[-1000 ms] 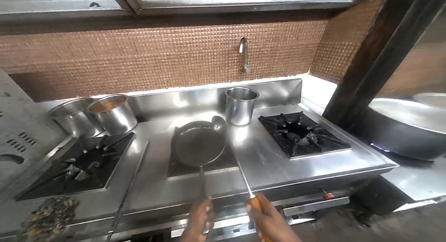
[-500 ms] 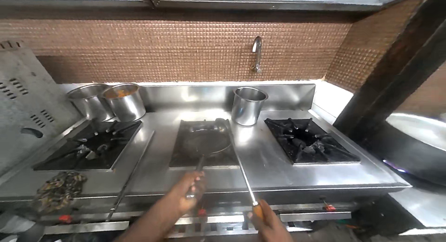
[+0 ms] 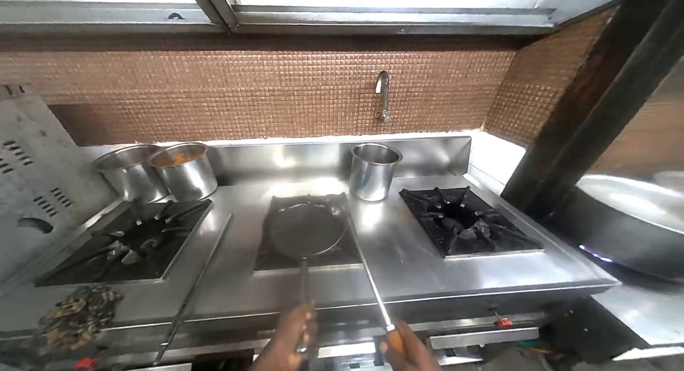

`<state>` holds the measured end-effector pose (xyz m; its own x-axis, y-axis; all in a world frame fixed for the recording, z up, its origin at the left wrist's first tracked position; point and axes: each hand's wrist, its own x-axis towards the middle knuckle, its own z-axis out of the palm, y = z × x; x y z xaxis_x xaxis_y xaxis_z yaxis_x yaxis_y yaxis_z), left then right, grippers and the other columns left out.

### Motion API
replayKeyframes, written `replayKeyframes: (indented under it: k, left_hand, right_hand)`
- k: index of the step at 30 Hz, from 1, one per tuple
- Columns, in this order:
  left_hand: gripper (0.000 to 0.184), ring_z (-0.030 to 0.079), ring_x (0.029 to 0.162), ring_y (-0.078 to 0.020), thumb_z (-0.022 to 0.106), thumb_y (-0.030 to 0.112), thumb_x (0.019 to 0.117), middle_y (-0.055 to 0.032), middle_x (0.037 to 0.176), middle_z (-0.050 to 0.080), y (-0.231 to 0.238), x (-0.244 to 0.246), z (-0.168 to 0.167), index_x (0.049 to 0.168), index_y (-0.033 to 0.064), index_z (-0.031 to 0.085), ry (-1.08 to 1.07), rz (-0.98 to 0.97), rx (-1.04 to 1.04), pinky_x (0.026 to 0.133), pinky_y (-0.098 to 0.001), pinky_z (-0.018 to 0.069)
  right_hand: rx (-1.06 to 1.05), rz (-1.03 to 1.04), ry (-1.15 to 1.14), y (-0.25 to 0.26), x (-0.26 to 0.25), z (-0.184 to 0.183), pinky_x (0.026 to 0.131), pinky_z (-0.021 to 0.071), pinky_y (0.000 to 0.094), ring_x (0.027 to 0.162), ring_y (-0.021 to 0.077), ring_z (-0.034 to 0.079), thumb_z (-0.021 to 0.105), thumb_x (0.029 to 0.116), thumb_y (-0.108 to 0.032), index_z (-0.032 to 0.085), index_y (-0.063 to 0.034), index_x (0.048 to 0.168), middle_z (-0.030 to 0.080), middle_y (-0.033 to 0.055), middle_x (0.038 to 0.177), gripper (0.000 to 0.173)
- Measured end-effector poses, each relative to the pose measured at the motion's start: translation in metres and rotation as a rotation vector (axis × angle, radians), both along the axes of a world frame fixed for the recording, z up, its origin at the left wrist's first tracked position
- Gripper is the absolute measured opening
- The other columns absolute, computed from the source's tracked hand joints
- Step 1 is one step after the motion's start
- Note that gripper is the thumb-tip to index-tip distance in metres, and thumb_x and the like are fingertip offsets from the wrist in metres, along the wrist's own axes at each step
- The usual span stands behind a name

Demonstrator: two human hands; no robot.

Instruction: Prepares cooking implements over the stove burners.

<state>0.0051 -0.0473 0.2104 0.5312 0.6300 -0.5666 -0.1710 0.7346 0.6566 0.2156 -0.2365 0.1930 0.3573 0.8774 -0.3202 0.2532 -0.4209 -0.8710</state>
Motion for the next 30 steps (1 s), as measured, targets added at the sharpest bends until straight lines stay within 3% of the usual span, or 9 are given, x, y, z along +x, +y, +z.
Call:
replayKeyframes:
  k: [8, 19, 26, 30]
  left_hand:
    - [0.009, 0.037, 0.04, -0.0056, 0.047, 0.017, 0.1103, 0.0017, 0.062, 0.041, -0.005, 0.033, -0.022, 0.107, 0.0084, 0.046, 0.101, 0.075, 0.107, 0.035, -0.0191, 0.0362]
    - [0.011, 0.036, 0.039, -0.005, 0.045, 0.016, 0.1102, 0.0019, 0.062, 0.041, -0.011, 0.031, -0.012, 0.103, 0.0078, 0.047, 0.099, 0.079, 0.102, 0.034, -0.0181, 0.0357]
    - [0.01, 0.037, 0.039, -0.0045, 0.047, 0.015, 0.1096, 0.0014, 0.063, 0.043, -0.012, 0.025, -0.022, 0.104, 0.0072, 0.048, 0.088, 0.073, 0.121, 0.035, -0.0175, 0.036]
    - [0.009, 0.037, 0.04, -0.006, 0.047, 0.016, 0.1099, 0.0011, 0.063, 0.042, -0.014, 0.021, -0.038, 0.106, 0.008, 0.046, 0.076, 0.047, 0.147, 0.036, -0.019, 0.0368]
  right_hand:
    - [-0.049, 0.026, 0.009, 0.001, -0.008, -0.004, 0.058, 0.058, 0.0447, 0.06, 0.024, 0.065, 0.064, 0.0974, -0.04, 0.044, -0.0114, 0.147, 0.066, 0.0128, 0.09, 0.06]
    - [-0.105, -0.024, -0.054, 0.002, 0.006, -0.008, 0.06, 0.0586, 0.0477, 0.062, 0.027, 0.066, 0.058, 0.0993, -0.051, 0.046, -0.0152, 0.144, 0.067, 0.0131, 0.087, 0.058]
    - [-0.144, 0.056, -0.176, 0.026, 0.021, -0.001, 0.066, 0.0589, 0.0486, 0.068, 0.0272, 0.068, 0.052, 0.1025, -0.052, 0.039, -0.0252, 0.152, 0.068, 0.0123, 0.092, 0.058]
    - [-0.143, 0.073, -0.24, 0.037, 0.026, -0.001, 0.068, 0.0589, 0.0505, 0.07, 0.0287, 0.069, 0.052, 0.1032, -0.049, 0.039, -0.0258, 0.152, 0.068, 0.0131, 0.094, 0.056]
